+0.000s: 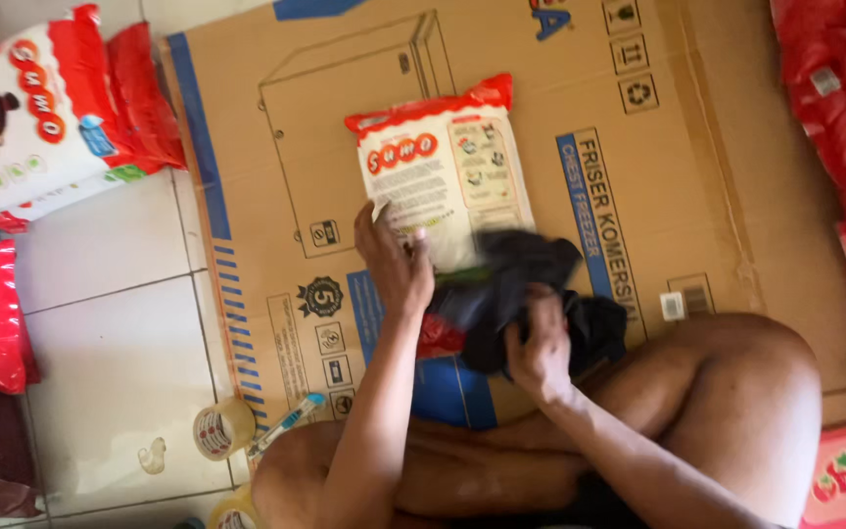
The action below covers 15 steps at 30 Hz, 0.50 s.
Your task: The person wipes down several bags of rice with a dark cloth while sitting on the floor.
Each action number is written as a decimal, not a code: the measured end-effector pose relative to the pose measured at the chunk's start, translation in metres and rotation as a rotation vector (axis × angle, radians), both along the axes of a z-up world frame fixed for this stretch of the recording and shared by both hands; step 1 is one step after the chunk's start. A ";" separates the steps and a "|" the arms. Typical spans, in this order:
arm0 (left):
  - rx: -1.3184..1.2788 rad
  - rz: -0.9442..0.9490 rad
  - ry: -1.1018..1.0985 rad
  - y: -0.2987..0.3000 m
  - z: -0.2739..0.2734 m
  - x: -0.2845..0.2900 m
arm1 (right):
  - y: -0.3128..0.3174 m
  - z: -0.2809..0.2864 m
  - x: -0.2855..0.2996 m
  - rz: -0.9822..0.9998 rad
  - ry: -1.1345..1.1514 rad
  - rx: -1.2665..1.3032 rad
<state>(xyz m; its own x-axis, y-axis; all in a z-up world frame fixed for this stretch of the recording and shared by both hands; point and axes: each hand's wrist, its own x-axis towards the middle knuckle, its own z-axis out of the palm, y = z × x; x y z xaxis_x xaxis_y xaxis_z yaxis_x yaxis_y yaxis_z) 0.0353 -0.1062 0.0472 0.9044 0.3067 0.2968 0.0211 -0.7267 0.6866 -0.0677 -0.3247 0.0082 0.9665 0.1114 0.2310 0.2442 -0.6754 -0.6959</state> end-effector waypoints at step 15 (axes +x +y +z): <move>0.312 -0.089 0.146 -0.028 -0.015 0.001 | -0.007 0.009 0.109 -0.087 0.332 -0.063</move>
<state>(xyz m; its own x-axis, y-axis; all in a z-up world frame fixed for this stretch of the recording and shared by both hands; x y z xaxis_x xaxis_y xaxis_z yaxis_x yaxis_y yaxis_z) 0.0360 -0.1341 0.0326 0.9632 0.1396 0.2296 0.0295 -0.9043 0.4258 0.0410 -0.3320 0.0168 0.9943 0.0295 -0.1028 -0.0491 -0.7277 -0.6841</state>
